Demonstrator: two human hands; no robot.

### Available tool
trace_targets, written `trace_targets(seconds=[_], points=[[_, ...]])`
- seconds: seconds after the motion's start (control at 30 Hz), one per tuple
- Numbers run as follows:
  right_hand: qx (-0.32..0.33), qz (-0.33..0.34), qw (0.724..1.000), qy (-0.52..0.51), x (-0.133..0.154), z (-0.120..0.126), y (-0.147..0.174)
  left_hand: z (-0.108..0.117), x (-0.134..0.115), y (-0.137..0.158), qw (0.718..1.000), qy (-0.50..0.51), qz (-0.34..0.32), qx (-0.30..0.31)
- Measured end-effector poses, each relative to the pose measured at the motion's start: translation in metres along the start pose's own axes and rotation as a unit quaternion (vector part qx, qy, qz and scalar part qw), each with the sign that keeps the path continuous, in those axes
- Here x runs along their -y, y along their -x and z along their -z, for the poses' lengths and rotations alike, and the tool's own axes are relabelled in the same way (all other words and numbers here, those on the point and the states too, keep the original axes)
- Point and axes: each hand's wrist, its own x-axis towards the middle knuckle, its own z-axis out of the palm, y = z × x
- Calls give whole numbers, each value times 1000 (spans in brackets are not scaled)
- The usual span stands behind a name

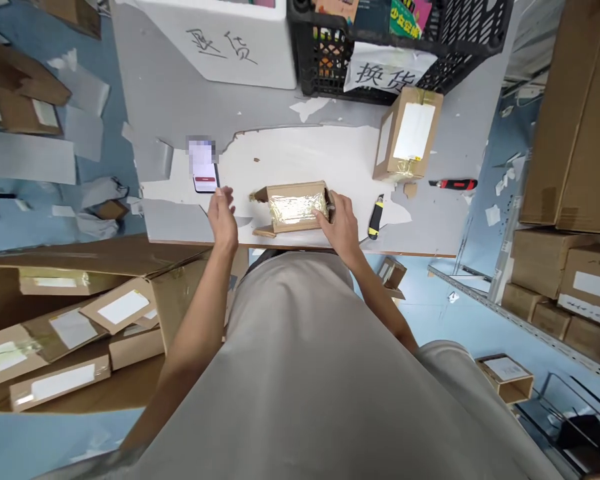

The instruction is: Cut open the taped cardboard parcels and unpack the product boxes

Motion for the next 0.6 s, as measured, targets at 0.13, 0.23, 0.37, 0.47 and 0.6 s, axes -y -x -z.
trace_targets(seconds=[0.13,0.23,0.37,0.47,0.6], points=[[-10,-3,1000,1,-10,7,-15,-22,36,-15,969,28,235,66],[-25,-38,999,-15,-32,27,-23,-49,40,-8,954,43,259,143],[-51,-80,993,-66,-62,57,-28,-81,22,3,928,99,270,235],[-66,-94,989,-96,-79,72,-27,-96,5,5,911,151,253,288],[-67,-97,982,-150,-96,70,-22,-91,-10,7,920,166,224,276]])
